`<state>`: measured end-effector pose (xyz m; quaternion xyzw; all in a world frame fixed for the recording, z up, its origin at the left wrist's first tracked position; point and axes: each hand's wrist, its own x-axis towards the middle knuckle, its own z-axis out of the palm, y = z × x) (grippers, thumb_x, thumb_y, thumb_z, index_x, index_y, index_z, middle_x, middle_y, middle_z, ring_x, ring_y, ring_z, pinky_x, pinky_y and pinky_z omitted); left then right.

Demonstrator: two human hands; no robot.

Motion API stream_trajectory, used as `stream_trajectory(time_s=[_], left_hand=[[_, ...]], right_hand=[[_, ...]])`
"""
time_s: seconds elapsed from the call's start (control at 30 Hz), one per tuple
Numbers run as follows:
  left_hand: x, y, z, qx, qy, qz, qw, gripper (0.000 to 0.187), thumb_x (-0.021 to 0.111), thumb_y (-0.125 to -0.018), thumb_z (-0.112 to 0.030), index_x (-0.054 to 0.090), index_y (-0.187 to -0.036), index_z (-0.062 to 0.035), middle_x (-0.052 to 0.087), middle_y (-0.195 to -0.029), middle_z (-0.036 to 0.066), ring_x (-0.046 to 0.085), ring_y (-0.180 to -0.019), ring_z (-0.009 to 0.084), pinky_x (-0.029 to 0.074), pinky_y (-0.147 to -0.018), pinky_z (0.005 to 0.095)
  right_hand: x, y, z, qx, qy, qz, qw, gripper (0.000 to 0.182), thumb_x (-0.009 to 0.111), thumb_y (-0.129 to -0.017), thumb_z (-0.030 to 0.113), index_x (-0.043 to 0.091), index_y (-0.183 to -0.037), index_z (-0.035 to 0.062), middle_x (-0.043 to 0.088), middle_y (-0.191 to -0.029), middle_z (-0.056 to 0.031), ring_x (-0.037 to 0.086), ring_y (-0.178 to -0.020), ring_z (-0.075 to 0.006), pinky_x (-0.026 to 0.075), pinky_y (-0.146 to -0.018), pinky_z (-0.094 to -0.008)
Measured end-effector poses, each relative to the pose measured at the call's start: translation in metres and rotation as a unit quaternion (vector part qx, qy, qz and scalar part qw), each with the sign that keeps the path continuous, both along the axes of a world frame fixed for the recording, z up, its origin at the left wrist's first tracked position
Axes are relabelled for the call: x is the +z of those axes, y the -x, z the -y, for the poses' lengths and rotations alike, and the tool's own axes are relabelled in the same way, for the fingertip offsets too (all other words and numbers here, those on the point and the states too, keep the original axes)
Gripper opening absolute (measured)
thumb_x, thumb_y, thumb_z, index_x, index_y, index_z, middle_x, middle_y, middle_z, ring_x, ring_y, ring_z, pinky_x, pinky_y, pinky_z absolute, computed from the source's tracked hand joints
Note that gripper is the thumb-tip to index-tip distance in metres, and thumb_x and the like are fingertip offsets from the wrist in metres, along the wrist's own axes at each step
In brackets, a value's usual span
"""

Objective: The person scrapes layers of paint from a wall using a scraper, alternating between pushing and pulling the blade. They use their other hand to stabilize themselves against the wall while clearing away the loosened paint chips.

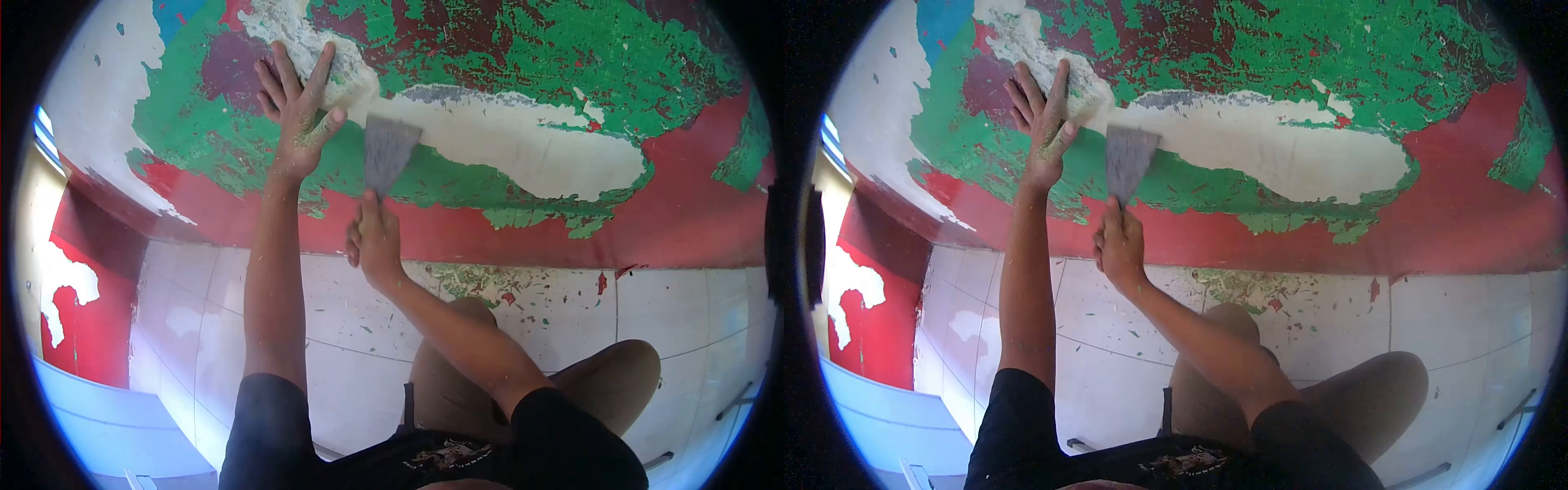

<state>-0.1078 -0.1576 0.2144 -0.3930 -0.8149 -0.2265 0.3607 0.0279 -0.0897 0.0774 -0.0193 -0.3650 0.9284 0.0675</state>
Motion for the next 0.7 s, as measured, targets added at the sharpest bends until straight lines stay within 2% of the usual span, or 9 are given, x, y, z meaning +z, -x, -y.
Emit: stream_trajectory(time_s=[0.17, 0.27, 0.33, 0.4, 0.47, 0.5, 0.53, 0.57, 0.7], left_hand=[[-0.004, -0.006, -0.002, 0.009, 0.008, -0.030, 0.999, 0.111, 0.065, -0.069, -0.091, 0.036, -0.162, -0.0370, -0.014, -0.173, 0.020, -0.024, -0.153, 0.0525, -0.011, -0.112, 0.0769], [-0.003, -0.017, -0.009, 0.022, -0.009, -0.054, 0.998, 0.100, 0.073, -0.074, -0.079, 0.046, -0.158, -0.0322, -0.004, -0.174, 0.021, -0.014, -0.156, 0.0510, -0.004, -0.118, 0.0710], [0.001, -0.035, -0.014, -0.017, -0.055, -0.127, 0.990, 0.083, 0.084, -0.076, -0.062, 0.061, -0.146, -0.0229, 0.033, -0.165, 0.026, 0.022, -0.155, 0.0463, 0.011, -0.123, 0.0627], [-0.017, -0.081, -0.019, -0.025, -0.077, -0.036, 0.996, 0.063, 0.091, -0.075, -0.043, 0.072, -0.127, -0.0120, 0.064, -0.138, 0.023, 0.056, -0.133, 0.0391, 0.033, -0.118, 0.0528], [-0.053, -0.109, -0.030, -0.046, -0.141, 0.053, 0.988, 0.049, 0.091, -0.078, -0.035, 0.075, -0.114, -0.0056, 0.076, -0.112, 0.016, 0.073, -0.102, 0.0297, 0.052, -0.099, 0.0458], [-0.054, -0.113, -0.035, -0.047, -0.142, 0.055, 0.987, 0.049, 0.091, -0.078, -0.035, 0.075, -0.114, -0.0056, 0.076, -0.112, 0.016, 0.073, -0.102, 0.0297, 0.052, -0.099, 0.0458], [-0.053, -0.119, -0.037, -0.055, -0.165, 0.236, 0.956, 0.042, 0.088, -0.083, -0.032, 0.075, -0.111, -0.0039, 0.076, -0.107, 0.013, 0.072, -0.100, 0.0247, 0.052, -0.096, 0.0400], [-0.053, -0.123, -0.036, -0.060, -0.184, 0.408, 0.892, 0.036, 0.085, -0.087, -0.030, 0.074, -0.108, -0.0022, 0.075, -0.102, 0.011, 0.070, -0.097, 0.0198, 0.052, -0.093, 0.0343], [-0.052, -0.099, -0.027, -0.013, -0.155, 0.416, 0.896, 0.028, 0.079, -0.094, -0.026, 0.075, -0.106, -0.0009, 0.075, -0.090, 0.009, 0.069, -0.084, 0.0141, 0.053, -0.081, 0.0315]], right_hand=[[-0.049, -0.016, -0.016, 0.035, -0.047, 0.075, 0.995, 0.053, 0.050, -0.105, 0.060, 0.044, -0.081, 0.0134, 0.042, -0.059, 0.0020, 0.041, -0.039, -0.0100, 0.034, -0.034, -0.0273], [-0.059, -0.027, -0.039, 0.013, -0.110, 0.046, 0.993, 0.048, 0.055, -0.105, 0.054, 0.047, -0.083, 0.0133, 0.044, -0.061, 0.0023, 0.041, -0.041, -0.0081, 0.035, -0.036, -0.0265], [-0.064, -0.043, -0.057, 0.024, -0.134, 0.049, 0.989, 0.047, 0.056, -0.105, 0.054, 0.047, -0.083, 0.0129, 0.044, -0.061, 0.0023, 0.041, -0.042, -0.0079, 0.036, -0.037, -0.0261], [-0.069, -0.053, -0.068, 0.035, -0.155, 0.054, 0.986, 0.047, 0.056, -0.105, 0.053, 0.048, -0.083, 0.0126, 0.044, -0.062, 0.0022, 0.041, -0.043, -0.0076, 0.036, -0.038, -0.0257], [-0.074, -0.059, -0.073, -0.001, -0.182, 0.049, 0.982, 0.047, 0.058, -0.104, 0.053, 0.049, -0.084, 0.0118, 0.045, -0.063, 0.0022, 0.042, -0.045, -0.0072, 0.037, -0.040, -0.0246], [-0.073, -0.062, -0.076, -0.002, -0.183, 0.051, 0.982, 0.047, 0.058, -0.104, 0.053, 0.049, -0.084, 0.0118, 0.045, -0.063, 0.0022, 0.042, -0.045, -0.0072, 0.037, -0.040, -0.0246], [-0.072, -0.065, -0.077, 0.006, -0.182, 0.045, 0.982, 0.047, 0.059, -0.104, 0.053, 0.050, -0.085, 0.0117, 0.045, -0.063, 0.0022, 0.042, -0.046, -0.0072, 0.037, -0.041, -0.0243], [-0.070, -0.067, -0.077, 0.015, -0.180, 0.039, 0.983, 0.047, 0.060, -0.103, 0.053, 0.050, -0.085, 0.0116, 0.044, -0.063, 0.0022, 0.043, -0.047, -0.0072, 0.037, -0.041, -0.0240], [-0.062, -0.072, -0.070, 0.021, -0.161, 0.036, 0.986, 0.050, 0.060, -0.103, 0.055, 0.046, -0.078, 0.0142, 0.045, -0.060, 0.0030, 0.041, -0.044, -0.0053, 0.035, -0.040, -0.0240]])
